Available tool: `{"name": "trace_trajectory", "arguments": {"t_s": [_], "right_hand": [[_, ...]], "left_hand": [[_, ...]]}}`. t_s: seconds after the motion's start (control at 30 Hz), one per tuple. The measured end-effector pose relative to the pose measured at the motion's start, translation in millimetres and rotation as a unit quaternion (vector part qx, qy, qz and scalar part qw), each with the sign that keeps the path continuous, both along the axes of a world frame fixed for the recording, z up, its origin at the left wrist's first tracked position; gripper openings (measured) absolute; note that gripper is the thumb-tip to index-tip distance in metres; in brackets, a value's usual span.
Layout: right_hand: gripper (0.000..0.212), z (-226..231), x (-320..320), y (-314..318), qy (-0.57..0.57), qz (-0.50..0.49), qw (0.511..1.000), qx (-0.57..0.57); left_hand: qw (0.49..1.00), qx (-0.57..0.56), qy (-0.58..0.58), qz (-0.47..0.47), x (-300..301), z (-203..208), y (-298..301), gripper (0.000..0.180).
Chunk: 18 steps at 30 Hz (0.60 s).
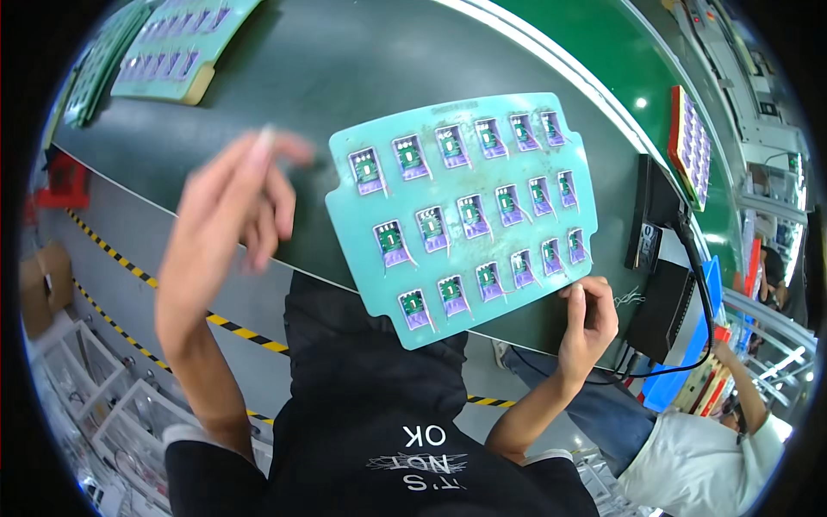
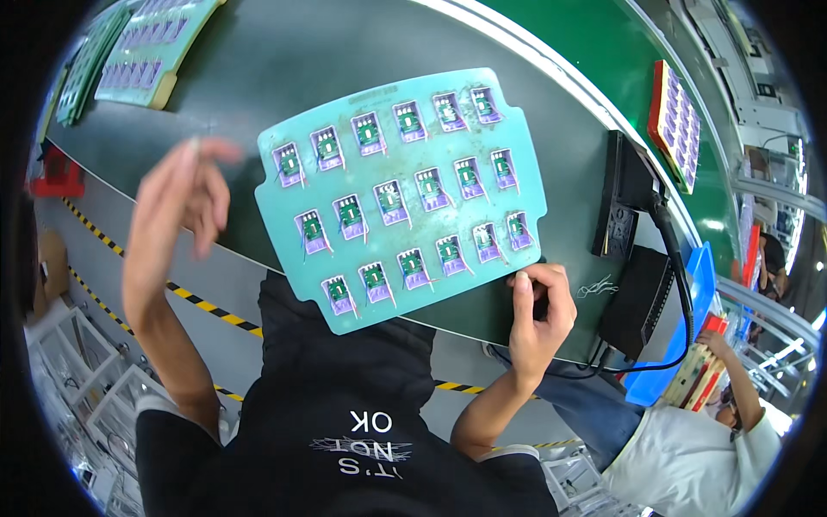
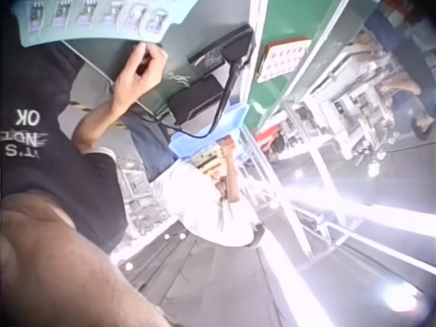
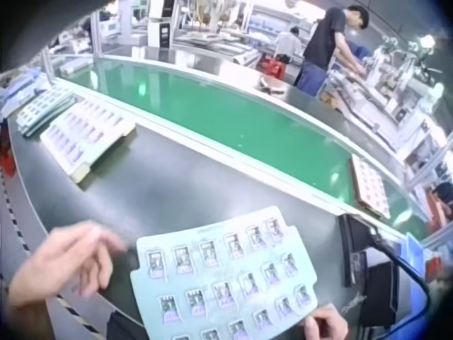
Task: Soldering electronic components onto small PCB boards in an assembly line.
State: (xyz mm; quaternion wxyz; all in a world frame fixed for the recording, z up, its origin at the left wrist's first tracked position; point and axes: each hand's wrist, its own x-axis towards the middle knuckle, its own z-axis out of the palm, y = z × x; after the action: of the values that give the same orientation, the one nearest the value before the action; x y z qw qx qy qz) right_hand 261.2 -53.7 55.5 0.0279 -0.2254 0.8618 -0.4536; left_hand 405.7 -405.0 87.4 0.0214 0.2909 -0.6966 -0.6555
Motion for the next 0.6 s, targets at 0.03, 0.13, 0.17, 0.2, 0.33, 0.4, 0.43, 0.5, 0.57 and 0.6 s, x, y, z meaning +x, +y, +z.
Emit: {"name": "trace_trajectory", "arguments": {"t_s": [0.03, 0.13, 0.17, 0.2, 0.33, 0.4, 0.43, 0.5, 0.57, 0.6], "right_hand": [[0.002, -3.6, -0.9, -7.1, -0.009, 0.001, 1.000, 0.002], [0.002, 27.2, -9.2, 8.4, 0.003, -0.021, 1.000, -0.015], [0.003, 27.7, -12.2, 8.2, 0.003, -0.018, 1.000, 0.008], [0.003, 26.7, -14.0, -2.5, -0.001, 0.007, 1.000, -0.018], [0.011, 29.6, -20.9, 0.6, 0.010, 0.056, 0.997, -0.050], [0.016, 32.5, -16.3, 1.7, 0.042, 0.073, 0.995, -0.047], [0.017, 27.0, -15.4, 3.8, 0.062, 0.091, 0.993, -0.047], [0.017, 27.2, -9.4, 14.4, 0.069, 0.093, 0.993, -0.015], [0.019, 25.8, -5.0, 18.9, 0.081, 0.103, 0.991, -0.002], [0.019, 27.3, -2.7, 21.0, 0.093, 0.087, 0.992, -0.008]], "left_hand": [[0.997, 0.064, -0.036, 0.020, 11.3, -7.3, 4.8, 0.057], [0.990, 0.078, -0.098, -0.058, -9.9, 22.3, 33.8, 0.067], [0.983, 0.083, -0.134, -0.097, -14.2, 12.5, 32.5, 0.070], [0.983, 0.068, -0.131, -0.112, -13.2, 26.3, 32.8, 0.073], [0.991, 0.094, -0.043, -0.081, -13.0, -0.4, 36.8, 0.055], [0.998, 0.050, -0.014, -0.047, -14.3, -2.5, 49.3, 0.048], [0.999, 0.029, -0.002, -0.032, -14.6, -7.6, 52.3, 0.050], [1.000, 0.003, 0.011, 0.012, -21.1, -24.6, 48.4, 0.049], [0.999, 0.029, 0.044, 0.013, -27.5, -27.5, 49.0, 0.050], [0.994, 0.025, 0.097, 0.032, -32.3, -38.9, 47.5, 0.051]]}}
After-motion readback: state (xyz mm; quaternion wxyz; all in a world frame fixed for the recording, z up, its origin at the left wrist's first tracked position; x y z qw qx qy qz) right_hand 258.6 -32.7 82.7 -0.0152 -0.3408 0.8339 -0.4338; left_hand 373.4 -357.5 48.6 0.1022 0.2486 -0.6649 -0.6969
